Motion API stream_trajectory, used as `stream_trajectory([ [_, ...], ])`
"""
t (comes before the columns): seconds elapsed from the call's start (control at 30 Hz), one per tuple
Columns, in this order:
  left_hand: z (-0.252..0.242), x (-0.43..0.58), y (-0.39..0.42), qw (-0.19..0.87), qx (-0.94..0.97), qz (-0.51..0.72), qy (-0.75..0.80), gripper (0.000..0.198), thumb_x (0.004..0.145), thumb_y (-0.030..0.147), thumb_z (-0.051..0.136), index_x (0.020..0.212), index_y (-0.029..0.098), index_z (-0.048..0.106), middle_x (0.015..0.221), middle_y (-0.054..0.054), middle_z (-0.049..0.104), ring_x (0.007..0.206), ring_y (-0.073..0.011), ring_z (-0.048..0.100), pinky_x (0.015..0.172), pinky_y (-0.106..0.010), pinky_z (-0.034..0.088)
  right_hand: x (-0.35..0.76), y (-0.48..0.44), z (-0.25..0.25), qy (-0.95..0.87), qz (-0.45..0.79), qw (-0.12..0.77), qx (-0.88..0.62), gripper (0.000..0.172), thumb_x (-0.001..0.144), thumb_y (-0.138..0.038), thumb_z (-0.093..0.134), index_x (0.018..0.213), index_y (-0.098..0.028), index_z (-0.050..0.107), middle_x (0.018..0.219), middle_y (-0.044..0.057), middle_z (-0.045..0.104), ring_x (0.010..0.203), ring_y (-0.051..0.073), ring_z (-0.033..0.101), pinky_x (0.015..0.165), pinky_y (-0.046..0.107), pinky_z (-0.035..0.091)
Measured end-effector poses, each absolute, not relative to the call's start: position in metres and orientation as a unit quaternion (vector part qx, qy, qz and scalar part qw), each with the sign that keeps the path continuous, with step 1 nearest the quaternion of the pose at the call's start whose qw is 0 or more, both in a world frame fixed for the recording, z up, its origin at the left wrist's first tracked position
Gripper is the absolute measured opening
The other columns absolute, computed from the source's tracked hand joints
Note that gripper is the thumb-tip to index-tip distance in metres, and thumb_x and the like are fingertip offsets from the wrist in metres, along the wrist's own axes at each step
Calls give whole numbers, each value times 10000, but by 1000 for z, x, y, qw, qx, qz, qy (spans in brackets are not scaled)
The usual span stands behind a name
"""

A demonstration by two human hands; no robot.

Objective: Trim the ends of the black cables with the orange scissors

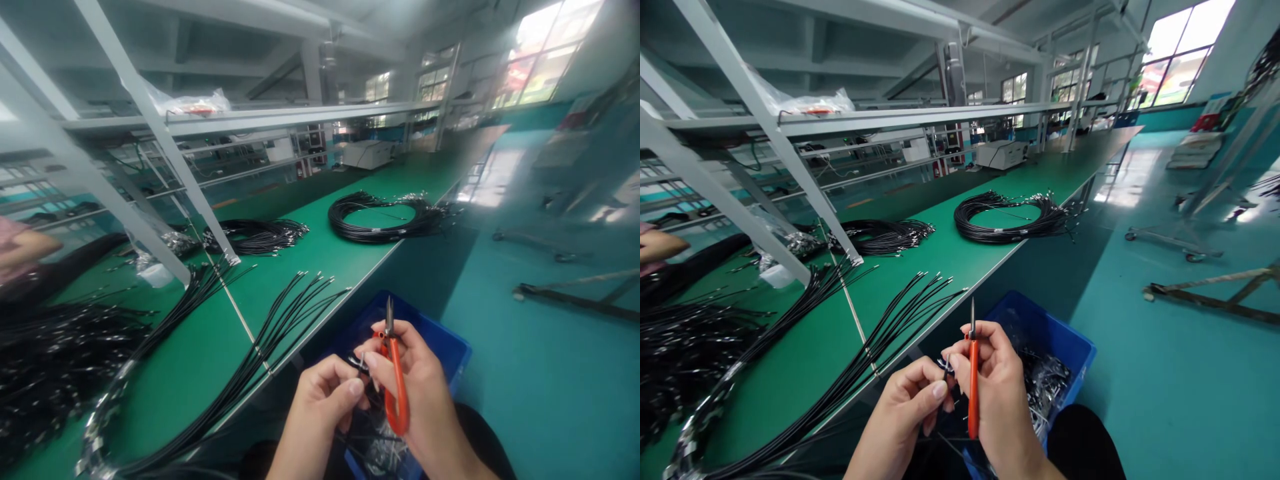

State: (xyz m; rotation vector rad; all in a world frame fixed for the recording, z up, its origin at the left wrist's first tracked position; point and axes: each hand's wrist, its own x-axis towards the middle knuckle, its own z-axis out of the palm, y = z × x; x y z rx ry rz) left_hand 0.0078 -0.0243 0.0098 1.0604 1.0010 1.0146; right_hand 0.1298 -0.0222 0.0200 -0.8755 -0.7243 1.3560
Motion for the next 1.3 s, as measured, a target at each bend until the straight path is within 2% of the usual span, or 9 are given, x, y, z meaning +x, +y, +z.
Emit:
stream_trajectory([
  [0.27, 10, 5, -21, 613, 446, 465, 456, 217, 692, 331, 692, 663, 135, 604, 538, -7, 601, 414, -58, 383, 388, -156, 270, 129, -32, 0, -433, 384, 639, -506, 229, 751, -197, 633, 951, -249, 535, 790, 6, 644, 714, 169, 622, 653, 280, 505],
  [0.4, 11, 4, -21, 602, 463, 462, 459, 220, 702, 328, 686, 653, 133, 597, 558, -11, 606, 411, -54, 379, 393, -161, 271, 134, -32, 0, -462, 349, 640, -506, 255, 742, -202, 637, 974, -253, 545, 918, 47, 668, 866, 219, 627, 712, 319, 503],
  [0.6, 14, 5, -22, 592, 490, 451, 454, 232, 723, 333, 675, 639, 129, 603, 557, 12, 547, 447, -59, 369, 426, -176, 284, 132, -28, 3, -529, 316, 589, -522, 271, 724, -143, 631, 957, -263, 562, 862, 22, 672, 732, 201, 639, 641, 319, 512],
  [0.77, 11, 8, -24, 592, 471, 468, 456, 223, 688, 320, 706, 637, 126, 609, 541, 18, 538, 428, -56, 368, 410, -173, 280, 128, -29, -3, -608, 109, 614, -491, 421, 684, -24, 612, 995, -300, 546, 819, 7, 650, 711, 198, 616, 619, 308, 496],
  [0.87, 12, 8, -24, 578, 444, 507, 460, 181, 695, 290, 697, 652, 136, 613, 561, 13, 572, 426, -60, 391, 406, -170, 292, 129, -31, -7, -636, 52, 613, -465, 452, 698, 1, 586, 1032, -300, 535, 756, 14, 641, 717, 219, 611, 633, 336, 491],
  [0.97, 14, 5, -20, 557, 429, 528, 476, 141, 731, 261, 664, 671, 139, 624, 618, 0, 613, 441, -62, 417, 421, -168, 316, 130, -38, -11, -599, 120, 612, -501, 348, 710, -49, 588, 970, -281, 583, 778, 29, 663, 652, 206, 605, 619, 339, 489],
  [1.13, 9, 0, -10, 545, 449, 541, 458, 79, 768, 225, 635, 794, 152, 650, 689, -4, 632, 472, -69, 469, 490, -190, 376, 130, -50, -6, -438, 538, 544, -473, 220, 618, -203, 688, 819, -217, 601, 659, 14, 661, 567, 173, 600, 511, 272, 453],
  [1.2, 4, -1, -9, 532, 467, 544, 450, 64, 785, 215, 624, 805, 162, 654, 721, -3, 635, 496, -70, 487, 519, -197, 396, 130, -51, -1, -380, 655, 484, -439, 221, 604, -230, 712, 770, -187, 572, 569, -9, 627, 411, 94, 494, 413, 214, 371],
  [1.3, 1, -1, -11, 515, 484, 540, 458, 55, 794, 211, 621, 799, 172, 660, 712, 7, 625, 525, -76, 500, 542, -201, 413, 131, -48, 5, -343, 718, 430, -426, 294, 633, -333, 714, 783, -159, 532, 564, 25, 654, 299, 21, 354, 334, 161, 238],
])
